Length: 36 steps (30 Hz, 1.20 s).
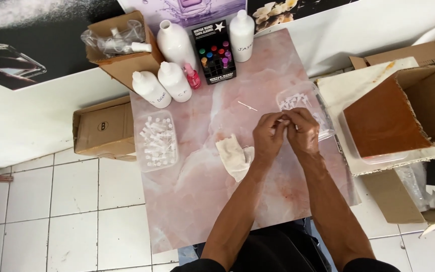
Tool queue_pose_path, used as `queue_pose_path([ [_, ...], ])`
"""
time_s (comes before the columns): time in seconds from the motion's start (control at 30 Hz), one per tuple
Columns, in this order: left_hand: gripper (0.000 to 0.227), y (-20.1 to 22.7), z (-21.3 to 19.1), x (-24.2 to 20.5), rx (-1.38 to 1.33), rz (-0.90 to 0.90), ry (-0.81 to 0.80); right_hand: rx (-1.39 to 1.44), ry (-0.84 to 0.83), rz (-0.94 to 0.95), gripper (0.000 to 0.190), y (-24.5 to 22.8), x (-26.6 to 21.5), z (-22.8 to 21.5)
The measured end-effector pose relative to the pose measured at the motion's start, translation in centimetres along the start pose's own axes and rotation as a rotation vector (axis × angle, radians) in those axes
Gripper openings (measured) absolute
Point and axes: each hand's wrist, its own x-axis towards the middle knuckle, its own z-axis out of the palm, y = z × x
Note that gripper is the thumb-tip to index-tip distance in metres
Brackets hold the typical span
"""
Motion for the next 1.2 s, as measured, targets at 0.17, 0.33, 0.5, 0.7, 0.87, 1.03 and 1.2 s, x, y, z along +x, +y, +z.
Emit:
queue_pose_path([
  [0.17,0.014,-1.1,-4.2,-0.5,-0.088,-0.15,0.155,0.121,-0.063,-0.032,0.017,-2.4,-0.4,3.9],
  [0.33,0.008,-2.0,-9.8,-1.1,-0.087,-0.175,0.213,0.289,-0.167,-0.006,0.02,-5.7,-0.5,6.9],
  [0.5,0.004,-0.8,-13.6,-1.3,0.039,-0.277,0.238,0.677,-0.216,0.327,0.02,-6.4,-1.9,10.4],
  [0.7,0.005,-1.4,-14.2,-1.8,0.091,-0.236,0.259,0.825,-0.176,0.647,0.03,-6.4,-3.4,14.3],
  [0.87,0.005,-1.5,-15.0,-1.8,0.141,-0.195,0.259,0.753,-0.14,0.661,0.023,-7.3,-3.3,14.4],
  [1.03,0.005,-3.7,-15.9,-1.6,0.141,-0.174,0.309,0.669,-0.013,0.713,0.026,-6.8,-3.4,14.1],
  [1.2,0.019,-6.0,-15.6,-0.9,0.204,-0.117,0.317,0.65,-0.026,0.851,0.022,-5.8,-4.3,14.3],
])
